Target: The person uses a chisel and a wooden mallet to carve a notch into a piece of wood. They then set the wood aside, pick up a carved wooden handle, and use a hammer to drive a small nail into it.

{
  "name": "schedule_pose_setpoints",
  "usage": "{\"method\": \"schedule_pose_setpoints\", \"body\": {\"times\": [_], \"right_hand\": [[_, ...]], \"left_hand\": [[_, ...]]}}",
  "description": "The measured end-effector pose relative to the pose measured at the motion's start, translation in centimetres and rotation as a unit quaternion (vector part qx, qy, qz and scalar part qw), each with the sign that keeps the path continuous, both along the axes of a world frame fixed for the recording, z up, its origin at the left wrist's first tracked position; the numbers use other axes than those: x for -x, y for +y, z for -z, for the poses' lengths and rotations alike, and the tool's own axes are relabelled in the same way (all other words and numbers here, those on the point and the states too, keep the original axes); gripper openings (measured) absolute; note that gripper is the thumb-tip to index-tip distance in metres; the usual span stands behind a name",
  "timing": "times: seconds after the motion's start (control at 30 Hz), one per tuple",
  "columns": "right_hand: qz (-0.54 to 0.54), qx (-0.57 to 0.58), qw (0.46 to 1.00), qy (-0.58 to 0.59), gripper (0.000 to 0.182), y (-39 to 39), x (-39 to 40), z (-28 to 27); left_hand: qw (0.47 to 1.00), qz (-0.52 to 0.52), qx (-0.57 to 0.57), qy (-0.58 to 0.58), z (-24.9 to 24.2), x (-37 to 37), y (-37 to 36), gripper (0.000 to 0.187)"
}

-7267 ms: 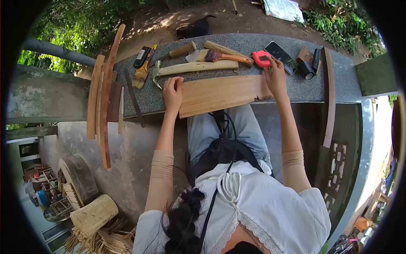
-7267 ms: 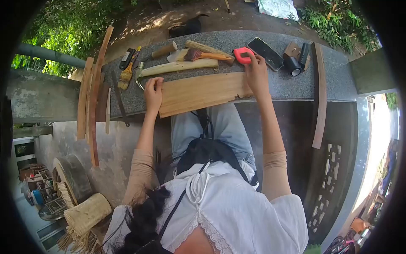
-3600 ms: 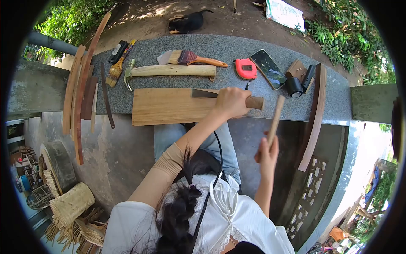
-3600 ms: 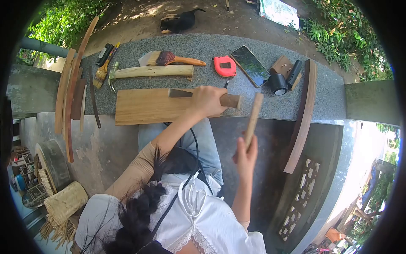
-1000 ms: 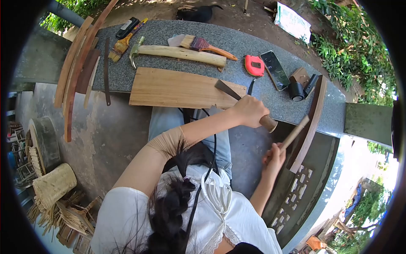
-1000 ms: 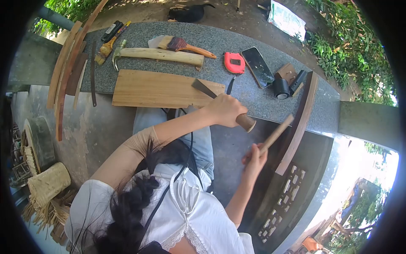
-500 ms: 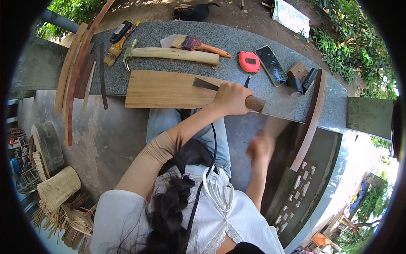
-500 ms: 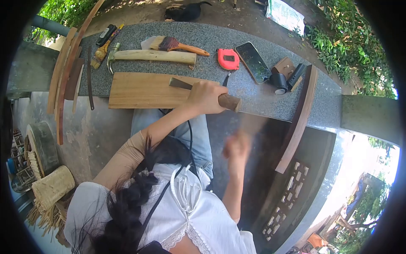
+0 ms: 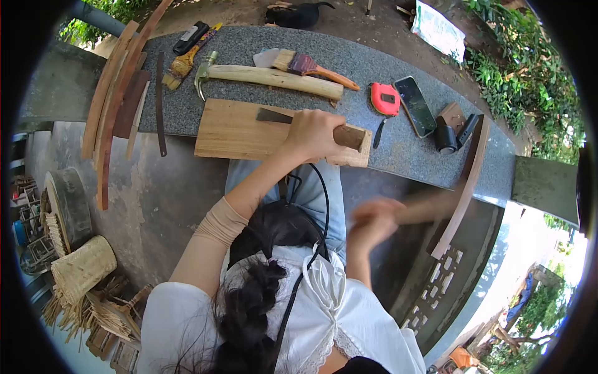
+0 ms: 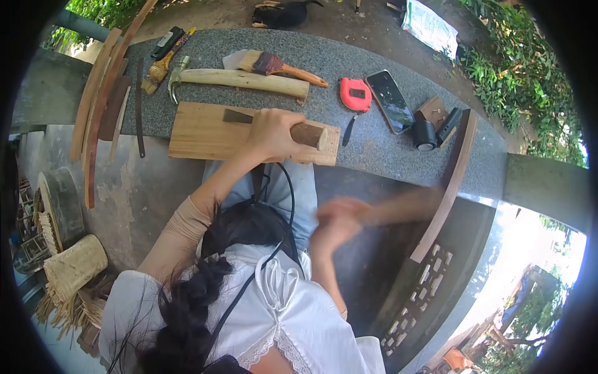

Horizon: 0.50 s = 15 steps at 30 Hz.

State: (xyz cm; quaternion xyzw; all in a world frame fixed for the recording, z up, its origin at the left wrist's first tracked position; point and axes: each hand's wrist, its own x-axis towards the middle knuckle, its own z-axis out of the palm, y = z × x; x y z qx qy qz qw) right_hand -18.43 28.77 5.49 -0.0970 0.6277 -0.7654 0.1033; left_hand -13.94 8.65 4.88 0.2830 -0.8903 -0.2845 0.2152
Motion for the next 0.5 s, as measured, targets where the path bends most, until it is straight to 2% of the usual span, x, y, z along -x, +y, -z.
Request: {"method": "schedule_pose_setpoints", "body": {"times": [0.03, 0.07, 0.1, 0.17, 0.2, 0.27, 0.3, 0.37, 0.43, 0.47, 0.5], "right_hand": [[-0.004, 0.004, 1.000, -0.001, 0.012, -0.1, -0.2, -0.4], [-0.150, -0.114, 0.978, -0.088, 0.012, 0.7, -0.4, -1.4], [-0.291, -0.226, 0.915, -0.167, 0.016, 1.0, -0.1, -2.4], [-0.126, -0.115, 0.978, -0.121, 0.017, 0.8, 3.3, -4.5], [-0.068, -0.092, 0.986, -0.123, 0.020, 1.3, 5.2, -5.6], [0.001, 0.025, 0.999, -0.047, 0.018, 1.0, 7.4, -7.5], [0.057, 0.026, 0.998, -0.023, 0.023, 0.6, 7.7, -7.9], [0.083, 0.086, 0.993, -0.018, 0.026, -0.2, 7.8, -7.0], [-0.011, 0.107, 0.992, -0.062, 0.018, -1.3, 4.6, -4.3], [-0.121, -0.056, 0.991, 0.002, 0.012, -1.8, 1.4, -1.3], [-0.223, -0.216, 0.948, 0.066, 0.012, -2.2, -0.9, 0.8]], "left_hand": [[1.000, -0.014, 0.019, 0.010, 0.7, -0.3, -0.4, 0.040], [0.999, -0.023, 0.033, 0.017, 0.9, -0.7, -0.4, 0.040], [0.999, -0.024, 0.034, 0.018, 0.8, -1.1, -1.0, 0.040], [0.999, -0.024, 0.022, -0.004, 0.2, -2.6, -1.6, 0.034], [0.999, -0.035, 0.016, 0.016, 0.4, -2.8, -1.7, 0.031], [0.999, -0.037, 0.022, 0.018, 0.4, -3.1, -2.0, 0.030], [0.999, -0.034, 0.028, 0.015, 0.4, -3.4, -2.0, 0.029], [0.999, -0.033, 0.029, 0.022, 0.5, -3.6, -2.1, 0.028], [0.999, -0.033, 0.030, 0.028, 0.5, -3.8, -2.3, 0.027], [0.999, -0.033, 0.030, 0.031, 0.5, -3.9, -2.3, 0.026], [0.998, -0.031, 0.030, 0.035, 0.5, -4.0, -2.4, 0.025]]}}
